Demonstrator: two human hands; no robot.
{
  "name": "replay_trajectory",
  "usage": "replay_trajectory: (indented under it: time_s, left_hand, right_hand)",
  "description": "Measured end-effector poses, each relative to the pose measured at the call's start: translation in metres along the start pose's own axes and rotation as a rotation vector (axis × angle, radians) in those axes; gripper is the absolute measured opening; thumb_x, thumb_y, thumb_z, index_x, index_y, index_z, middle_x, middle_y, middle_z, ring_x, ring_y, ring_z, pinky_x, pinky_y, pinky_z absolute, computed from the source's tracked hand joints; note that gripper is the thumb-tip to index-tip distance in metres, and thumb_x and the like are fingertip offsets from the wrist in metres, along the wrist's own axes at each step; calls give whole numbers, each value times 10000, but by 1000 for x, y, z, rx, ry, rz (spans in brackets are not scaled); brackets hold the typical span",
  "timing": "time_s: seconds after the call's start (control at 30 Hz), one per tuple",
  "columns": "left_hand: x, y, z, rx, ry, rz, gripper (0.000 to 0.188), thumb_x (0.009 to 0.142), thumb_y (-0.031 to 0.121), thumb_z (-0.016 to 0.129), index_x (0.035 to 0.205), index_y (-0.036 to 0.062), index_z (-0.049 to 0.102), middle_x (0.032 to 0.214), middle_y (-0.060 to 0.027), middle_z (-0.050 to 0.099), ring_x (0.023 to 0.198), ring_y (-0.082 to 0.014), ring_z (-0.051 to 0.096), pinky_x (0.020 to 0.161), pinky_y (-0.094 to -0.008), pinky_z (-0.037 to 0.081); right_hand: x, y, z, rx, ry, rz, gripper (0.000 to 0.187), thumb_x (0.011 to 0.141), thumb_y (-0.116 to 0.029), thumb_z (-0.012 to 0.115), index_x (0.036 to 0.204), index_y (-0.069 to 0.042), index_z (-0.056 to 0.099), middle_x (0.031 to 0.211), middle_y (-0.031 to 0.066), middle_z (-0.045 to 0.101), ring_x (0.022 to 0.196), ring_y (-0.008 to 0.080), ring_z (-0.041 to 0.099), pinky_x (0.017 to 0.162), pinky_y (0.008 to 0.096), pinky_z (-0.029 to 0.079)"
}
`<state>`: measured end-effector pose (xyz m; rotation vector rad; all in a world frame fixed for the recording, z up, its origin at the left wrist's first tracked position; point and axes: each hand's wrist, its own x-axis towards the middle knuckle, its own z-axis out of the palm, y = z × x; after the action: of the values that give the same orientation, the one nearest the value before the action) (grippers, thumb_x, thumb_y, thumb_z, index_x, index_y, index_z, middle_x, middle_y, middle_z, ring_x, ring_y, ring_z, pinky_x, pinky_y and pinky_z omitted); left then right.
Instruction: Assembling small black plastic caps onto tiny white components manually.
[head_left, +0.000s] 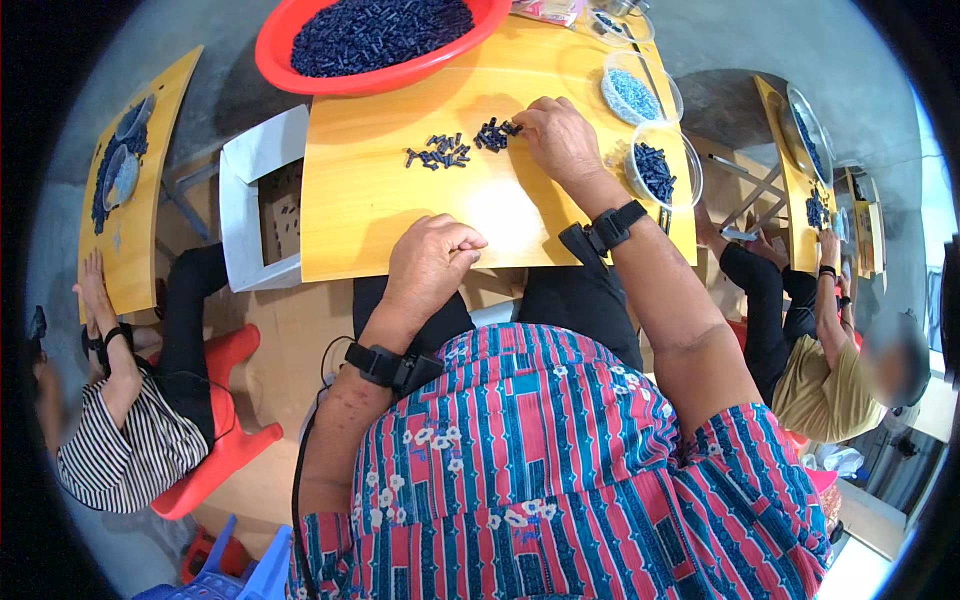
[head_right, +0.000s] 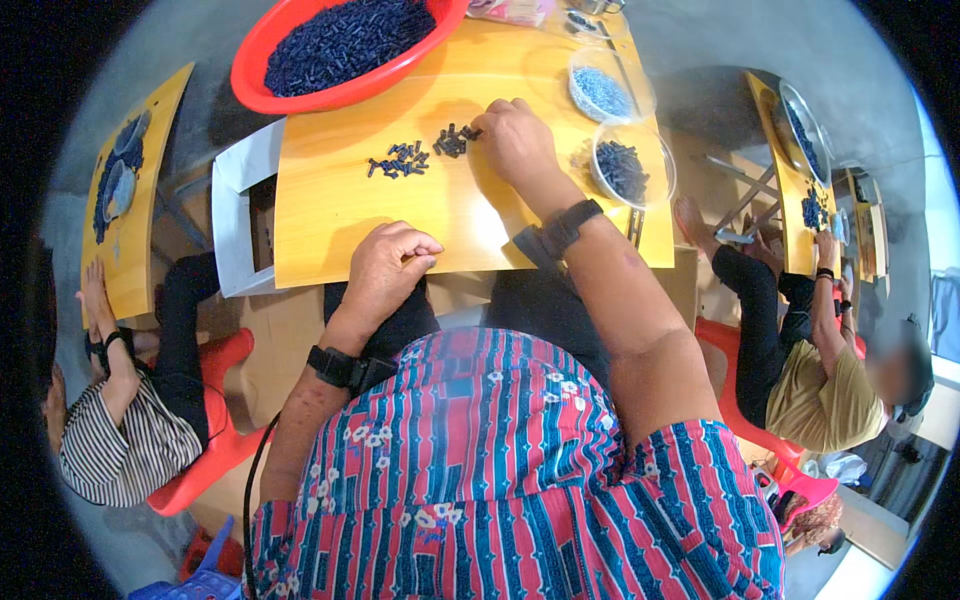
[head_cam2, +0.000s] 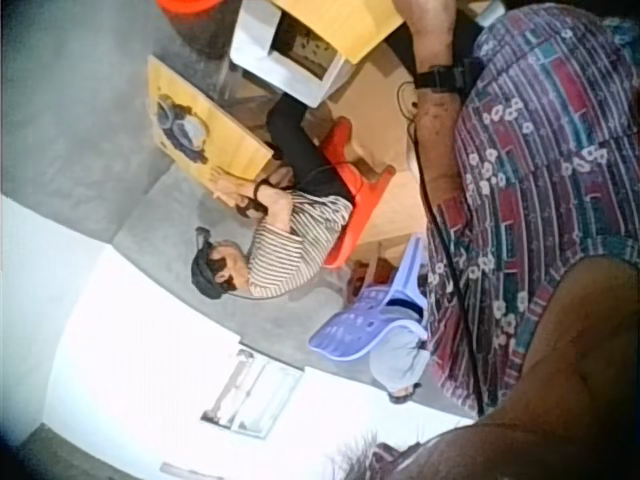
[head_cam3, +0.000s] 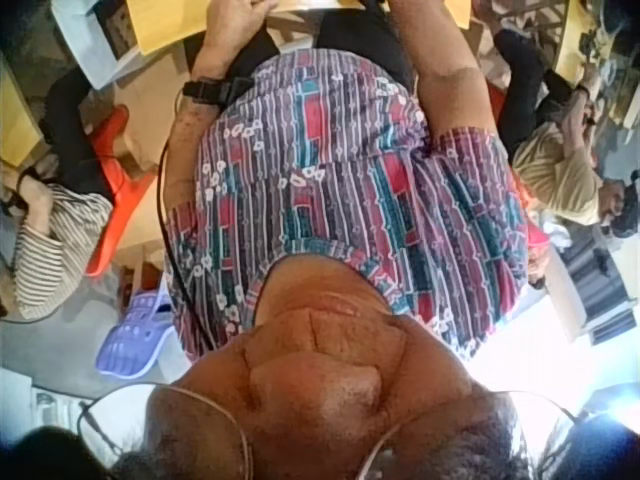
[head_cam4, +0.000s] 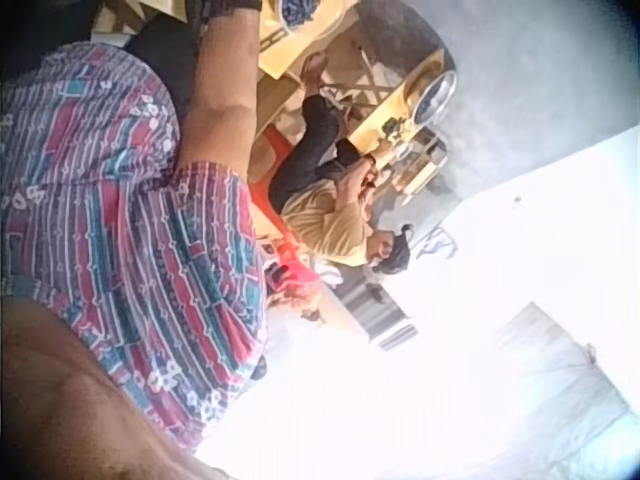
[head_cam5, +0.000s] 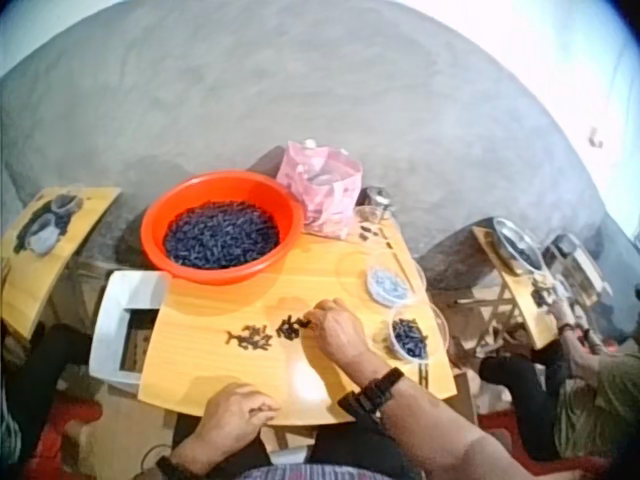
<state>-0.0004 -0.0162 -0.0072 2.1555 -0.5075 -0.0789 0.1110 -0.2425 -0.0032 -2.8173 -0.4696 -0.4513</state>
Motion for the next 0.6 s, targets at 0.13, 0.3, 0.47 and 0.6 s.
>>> replay_trajectory:
  time_s: [0.13,0.3,0.47,0.6]
  left_hand:
    - [-9,11,9,-15,10,7,88,739,78,700,824,58,697,795,-72,657,802,-245,615,721,-350,495]
    - [-9,11,12,-12,2,15,86,739,79,697,823,60,699,798,-72,654,807,-249,612,722,-351,495]
    - [-8,7,17,10,32,21,111,740,72,694,850,58,704,805,-79,651,780,-240,617,719,-345,501]
    - [-4,6,23,-73,91,-47,198,750,90,704,942,41,693,833,-96,646,723,-199,621,692,-312,513]
  right_hand:
    - [-12,0,-11,-42,-73,35,140,780,-165,631,863,-151,743,941,21,668,937,239,602,783,357,524]
    - [-23,2,-17,-77,-109,50,113,772,-155,634,843,-135,720,918,33,646,941,242,594,792,350,522]
    - [-38,-3,-20,-168,-135,-184,120,759,-97,600,876,-84,623,892,90,578,906,275,563,794,363,504]
    - [-60,-19,-20,-56,-156,-272,113,782,-72,564,885,-61,612,899,118,578,899,308,551,822,389,475]
